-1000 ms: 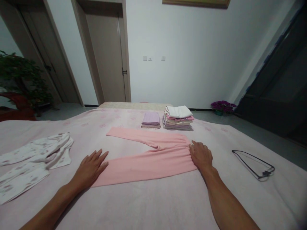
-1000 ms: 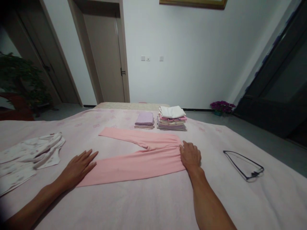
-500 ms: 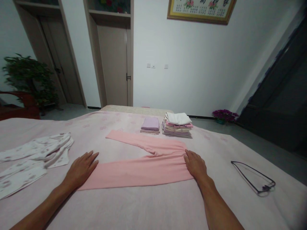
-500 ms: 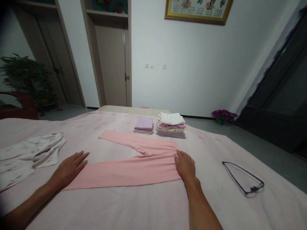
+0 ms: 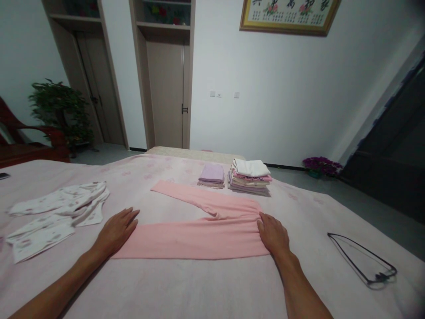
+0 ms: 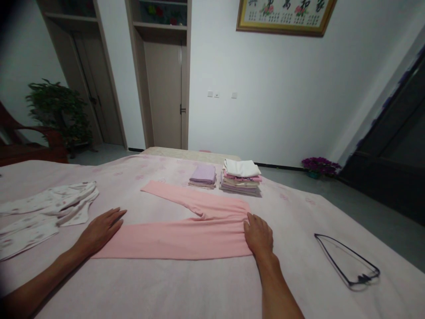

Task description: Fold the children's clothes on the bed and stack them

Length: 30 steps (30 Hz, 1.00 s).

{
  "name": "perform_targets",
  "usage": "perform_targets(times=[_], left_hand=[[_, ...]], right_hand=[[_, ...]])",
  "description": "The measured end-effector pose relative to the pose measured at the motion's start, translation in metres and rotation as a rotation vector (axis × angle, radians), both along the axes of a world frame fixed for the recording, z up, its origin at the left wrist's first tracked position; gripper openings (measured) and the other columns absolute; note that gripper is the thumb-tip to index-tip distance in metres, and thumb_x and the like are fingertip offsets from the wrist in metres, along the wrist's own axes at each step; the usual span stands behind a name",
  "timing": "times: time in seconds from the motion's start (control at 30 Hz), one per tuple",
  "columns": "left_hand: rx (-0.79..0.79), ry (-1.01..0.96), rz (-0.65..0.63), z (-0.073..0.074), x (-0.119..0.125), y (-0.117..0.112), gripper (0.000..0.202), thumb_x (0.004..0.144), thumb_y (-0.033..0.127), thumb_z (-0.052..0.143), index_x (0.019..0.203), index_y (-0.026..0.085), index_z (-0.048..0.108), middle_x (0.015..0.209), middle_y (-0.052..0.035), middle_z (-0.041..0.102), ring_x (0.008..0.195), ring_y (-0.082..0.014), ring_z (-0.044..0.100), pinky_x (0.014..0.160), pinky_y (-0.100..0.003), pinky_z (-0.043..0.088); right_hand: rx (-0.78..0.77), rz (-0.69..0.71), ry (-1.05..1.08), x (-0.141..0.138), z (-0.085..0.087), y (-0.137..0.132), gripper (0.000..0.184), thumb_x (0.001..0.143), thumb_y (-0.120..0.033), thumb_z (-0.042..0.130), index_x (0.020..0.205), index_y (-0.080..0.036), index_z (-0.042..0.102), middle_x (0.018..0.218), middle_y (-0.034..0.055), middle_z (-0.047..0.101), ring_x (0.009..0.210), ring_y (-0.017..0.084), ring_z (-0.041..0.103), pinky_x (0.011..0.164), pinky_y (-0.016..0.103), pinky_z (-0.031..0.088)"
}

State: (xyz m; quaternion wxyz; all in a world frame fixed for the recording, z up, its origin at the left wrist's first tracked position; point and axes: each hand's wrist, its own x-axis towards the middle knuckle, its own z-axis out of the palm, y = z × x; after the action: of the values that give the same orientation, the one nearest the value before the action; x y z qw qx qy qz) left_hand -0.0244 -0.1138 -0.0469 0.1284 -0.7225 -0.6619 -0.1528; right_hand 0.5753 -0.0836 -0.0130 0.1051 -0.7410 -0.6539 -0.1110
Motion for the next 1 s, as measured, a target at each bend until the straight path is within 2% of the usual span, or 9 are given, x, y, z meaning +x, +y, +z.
perform_targets(times=[0.47, 0.67, 1.0], left_hand=[[0.006, -0.025, 0.004, -0.0054, -0.0044, 0.0033, 0.056, 0.097, 0.045, 0.034, 0.135, 0.016, 0.062, 0.143, -0.0121, 0.06, 0.135, -0.0278, 0.053, 0.115, -0.047, 0.041], [0.014, -0.017, 0.003, -0.0022, -0.0045, 0.0035, 0.057, 0.095, 0.046, 0.035, 0.133, 0.015, 0.064, 0.14, -0.0117, 0.062, 0.134, -0.0259, 0.054, 0.116, -0.041, 0.04], [-0.01, -0.038, 0.003, 0.0022, -0.0015, 0.0026, 0.058, 0.096, 0.044, 0.033, 0.133, 0.013, 0.064, 0.141, -0.0136, 0.062, 0.134, -0.027, 0.054, 0.116, -0.044, 0.04]], right_hand=[[-0.012, -0.014, 0.022, -0.0004, 0.0024, -0.0038, 0.047, 0.102, -0.039, 0.037, 0.143, -0.023, 0.054, 0.141, 0.0105, 0.059, 0.127, 0.027, 0.053, 0.105, 0.041, 0.039], [-0.014, -0.012, 0.027, -0.0009, 0.0039, -0.0046, 0.047, 0.102, -0.038, 0.037, 0.143, -0.022, 0.054, 0.141, 0.0104, 0.058, 0.127, 0.027, 0.053, 0.103, 0.04, 0.04], [-0.025, -0.015, 0.033, -0.0014, 0.0048, -0.0044, 0.047, 0.101, -0.037, 0.038, 0.143, -0.023, 0.053, 0.142, 0.0109, 0.057, 0.126, 0.027, 0.053, 0.104, 0.04, 0.04]])
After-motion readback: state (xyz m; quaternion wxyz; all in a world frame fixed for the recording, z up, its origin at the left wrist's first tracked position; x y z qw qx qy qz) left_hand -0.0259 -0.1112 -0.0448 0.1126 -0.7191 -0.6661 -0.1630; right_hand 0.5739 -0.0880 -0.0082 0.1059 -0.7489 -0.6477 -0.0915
